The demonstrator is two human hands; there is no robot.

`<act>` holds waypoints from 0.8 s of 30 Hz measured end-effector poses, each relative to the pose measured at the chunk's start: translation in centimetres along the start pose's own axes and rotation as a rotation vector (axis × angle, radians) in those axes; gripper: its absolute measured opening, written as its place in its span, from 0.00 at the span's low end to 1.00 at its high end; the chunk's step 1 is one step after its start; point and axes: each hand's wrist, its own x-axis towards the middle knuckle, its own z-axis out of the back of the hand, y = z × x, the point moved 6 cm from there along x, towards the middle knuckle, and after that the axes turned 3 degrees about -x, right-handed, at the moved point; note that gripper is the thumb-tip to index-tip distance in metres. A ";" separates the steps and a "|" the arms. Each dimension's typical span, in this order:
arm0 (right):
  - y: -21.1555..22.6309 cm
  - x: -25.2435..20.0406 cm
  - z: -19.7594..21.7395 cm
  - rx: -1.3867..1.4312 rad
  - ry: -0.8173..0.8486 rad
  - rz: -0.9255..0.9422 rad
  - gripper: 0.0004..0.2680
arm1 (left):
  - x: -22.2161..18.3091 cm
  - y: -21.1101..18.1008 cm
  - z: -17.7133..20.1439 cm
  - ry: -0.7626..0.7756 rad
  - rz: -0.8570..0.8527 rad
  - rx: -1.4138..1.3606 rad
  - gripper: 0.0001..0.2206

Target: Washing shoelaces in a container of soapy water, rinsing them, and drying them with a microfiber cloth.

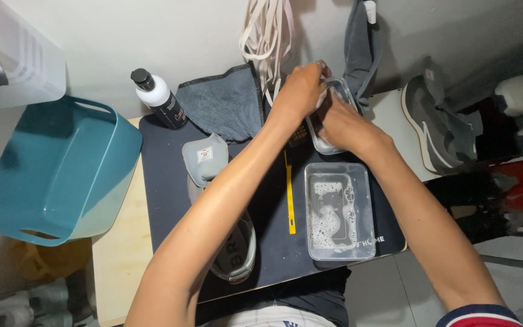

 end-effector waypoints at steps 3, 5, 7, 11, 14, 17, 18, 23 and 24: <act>-2.1 0.0 -2.7 0.064 0.125 -0.074 0.16 | -0.7 -0.9 0.4 0.012 0.014 0.008 0.13; -2.2 0.5 -2.9 0.063 0.113 -0.071 0.16 | 0.7 0.6 -0.9 0.016 0.011 0.022 0.13; -2.3 1.1 -3.2 0.062 0.107 -0.072 0.16 | 1.0 0.8 -1.3 0.025 0.011 0.030 0.13; -2.6 2.4 -3.7 0.062 0.082 -0.075 0.16 | 0.4 -0.2 -0.8 0.060 0.022 0.017 0.14; -2.7 3.4 -4.0 0.059 0.067 -0.073 0.16 | 0.2 -0.5 -0.9 0.068 0.020 0.002 0.14; -3.4 4.5 -4.3 0.060 0.055 -0.080 0.16 | 0.4 -0.2 -1.6 0.085 0.013 0.007 0.13; -3.7 4.9 -4.3 0.061 0.049 -0.083 0.16 | 0.6 -0.1 -1.7 0.079 -0.007 0.012 0.13; -4.0 5.3 -5.5 0.058 0.027 -0.080 0.16 | 1.2 1.1 -3.0 0.059 -0.044 0.158 0.12; -4.1 5.6 -5.6 0.060 0.018 -0.086 0.15 | 1.7 1.5 -4.1 0.065 -0.079 0.227 0.12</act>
